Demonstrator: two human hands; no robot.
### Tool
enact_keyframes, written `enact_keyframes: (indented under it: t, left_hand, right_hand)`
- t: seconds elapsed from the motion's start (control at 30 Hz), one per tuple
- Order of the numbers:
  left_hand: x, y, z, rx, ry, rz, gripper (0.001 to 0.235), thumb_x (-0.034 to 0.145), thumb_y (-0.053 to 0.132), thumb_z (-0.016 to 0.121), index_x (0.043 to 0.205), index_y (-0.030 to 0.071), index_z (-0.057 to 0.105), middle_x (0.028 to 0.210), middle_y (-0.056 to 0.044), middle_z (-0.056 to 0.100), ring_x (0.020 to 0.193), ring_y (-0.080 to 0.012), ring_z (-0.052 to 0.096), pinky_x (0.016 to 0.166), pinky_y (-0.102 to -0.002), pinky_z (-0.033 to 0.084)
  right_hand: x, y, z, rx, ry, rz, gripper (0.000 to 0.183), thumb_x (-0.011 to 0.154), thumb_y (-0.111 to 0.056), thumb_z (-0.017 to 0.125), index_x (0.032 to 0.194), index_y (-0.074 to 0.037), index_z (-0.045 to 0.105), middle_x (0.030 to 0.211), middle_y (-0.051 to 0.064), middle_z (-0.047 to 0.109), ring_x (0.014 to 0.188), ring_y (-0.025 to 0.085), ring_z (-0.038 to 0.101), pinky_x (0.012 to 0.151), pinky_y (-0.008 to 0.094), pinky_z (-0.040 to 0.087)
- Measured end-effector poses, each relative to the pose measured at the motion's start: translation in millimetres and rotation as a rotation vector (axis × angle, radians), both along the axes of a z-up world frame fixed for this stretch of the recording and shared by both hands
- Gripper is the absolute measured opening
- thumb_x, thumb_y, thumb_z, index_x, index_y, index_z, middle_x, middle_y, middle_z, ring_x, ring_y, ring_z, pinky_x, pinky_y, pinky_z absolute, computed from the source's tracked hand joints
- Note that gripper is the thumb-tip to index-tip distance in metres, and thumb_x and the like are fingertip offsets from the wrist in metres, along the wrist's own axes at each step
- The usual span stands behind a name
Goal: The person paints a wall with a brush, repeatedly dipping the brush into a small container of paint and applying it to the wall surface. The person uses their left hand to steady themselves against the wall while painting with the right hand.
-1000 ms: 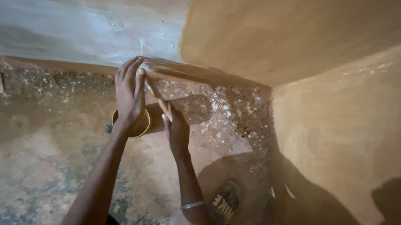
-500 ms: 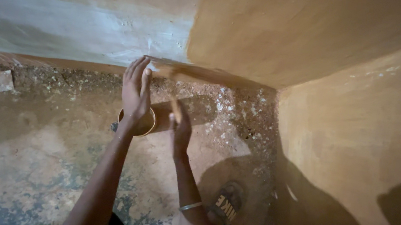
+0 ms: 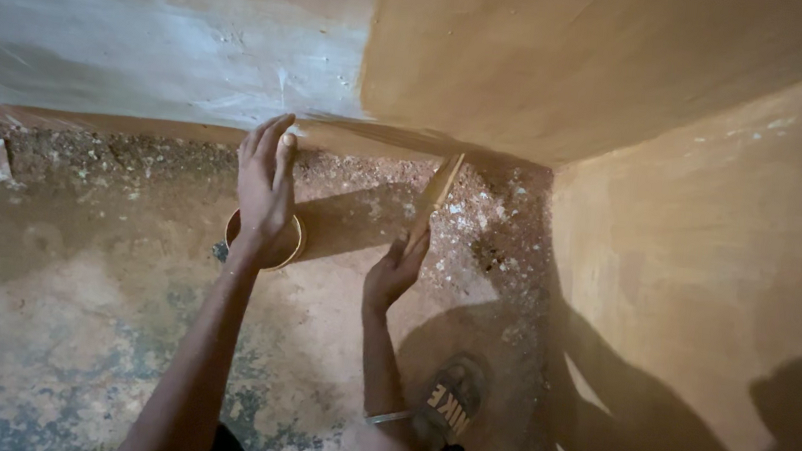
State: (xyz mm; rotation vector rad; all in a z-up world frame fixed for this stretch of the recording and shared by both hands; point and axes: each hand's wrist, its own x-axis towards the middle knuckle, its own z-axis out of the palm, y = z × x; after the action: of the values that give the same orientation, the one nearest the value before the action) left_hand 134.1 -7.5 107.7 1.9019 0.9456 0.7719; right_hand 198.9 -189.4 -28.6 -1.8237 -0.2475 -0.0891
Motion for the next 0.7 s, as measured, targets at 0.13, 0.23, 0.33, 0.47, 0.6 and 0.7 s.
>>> enact_keyframes:
  t: [0.13, 0.23, 0.33, 0.47, 0.6, 0.7]
  left_hand:
    - [-0.7, -1.8, -5.2, 0.014, -0.02, -0.022, 0.055, 0.111, 0.045, 0.038, 0.14, 0.004, 0.06, 0.145, -0.019, 0.058, 0.14, -0.0362, 0.049, 0.12, -0.048, 0.035]
    - [3.3, 2.8, -4.5, 0.091, -0.014, -0.069, 0.055, 0.112, 0.044, 0.037, 0.142, 0.003, 0.059, 0.148, -0.019, 0.057, 0.143, -0.0368, 0.046, 0.122, -0.049, 0.032]
    - [2.9, -0.6, -4.6, 0.116, -0.001, -0.055, 0.055, 0.111, 0.043, 0.038, 0.141, 0.002, 0.06, 0.149, -0.019, 0.055, 0.144, -0.0371, 0.043, 0.122, -0.05, 0.03]
    - [6.0, -6.2, -0.2, 0.092, -0.015, -0.028, 0.054, 0.112, 0.043, 0.038, 0.142, 0.003, 0.06, 0.15, -0.017, 0.055, 0.146, -0.0344, 0.042, 0.124, -0.049, 0.029]
    - [7.6, -5.7, 6.6, 0.078, -0.016, -0.031, 0.053, 0.113, 0.043, 0.038, 0.14, 0.004, 0.06, 0.15, -0.016, 0.056, 0.147, -0.0353, 0.04, 0.124, -0.049, 0.03]
    - [6.5, -7.5, 3.9, 0.088, -0.007, -0.026, 0.052, 0.113, 0.043, 0.038, 0.14, 0.005, 0.061, 0.149, -0.015, 0.057, 0.147, -0.0365, 0.039, 0.123, -0.05, 0.029]
  right_hand:
    - [-13.4, 10.0, 8.8, -0.133, -0.064, 0.297, 0.044, 0.111, -0.021, 0.05, 0.152, -0.005, 0.05, 0.157, 0.02, 0.051, 0.146, 0.034, 0.048, 0.12, 0.042, 0.037]
    - [-12.8, 23.2, 19.8, -0.21, -0.101, 0.497, 0.045, 0.106, -0.015, 0.056, 0.15, -0.007, 0.051, 0.149, 0.018, 0.058, 0.135, 0.032, 0.058, 0.11, 0.04, 0.048]
    - [-10.3, 18.1, 22.0, -0.36, -0.097, 0.6, 0.044, 0.102, -0.017, 0.06, 0.145, -0.01, 0.056, 0.132, 0.017, 0.066, 0.119, 0.033, 0.065, 0.098, 0.041, 0.054]
    - [1.2, 5.9, 6.9, -0.395, -0.032, 0.599, 0.038, 0.102, -0.019, 0.062, 0.138, -0.006, 0.062, 0.122, 0.02, 0.068, 0.107, 0.035, 0.067, 0.091, 0.044, 0.054]
    - [16.3, -5.2, -7.6, -0.016, -0.103, 0.193, 0.041, 0.11, -0.028, 0.057, 0.141, -0.001, 0.059, 0.141, 0.018, 0.063, 0.127, 0.033, 0.063, 0.109, 0.042, 0.046]
    - [24.9, -18.9, -6.3, 0.139, -0.03, -0.041, 0.055, 0.11, -0.035, 0.055, 0.151, 0.0, 0.049, 0.154, 0.017, 0.055, 0.136, 0.028, 0.056, 0.114, 0.039, 0.041]
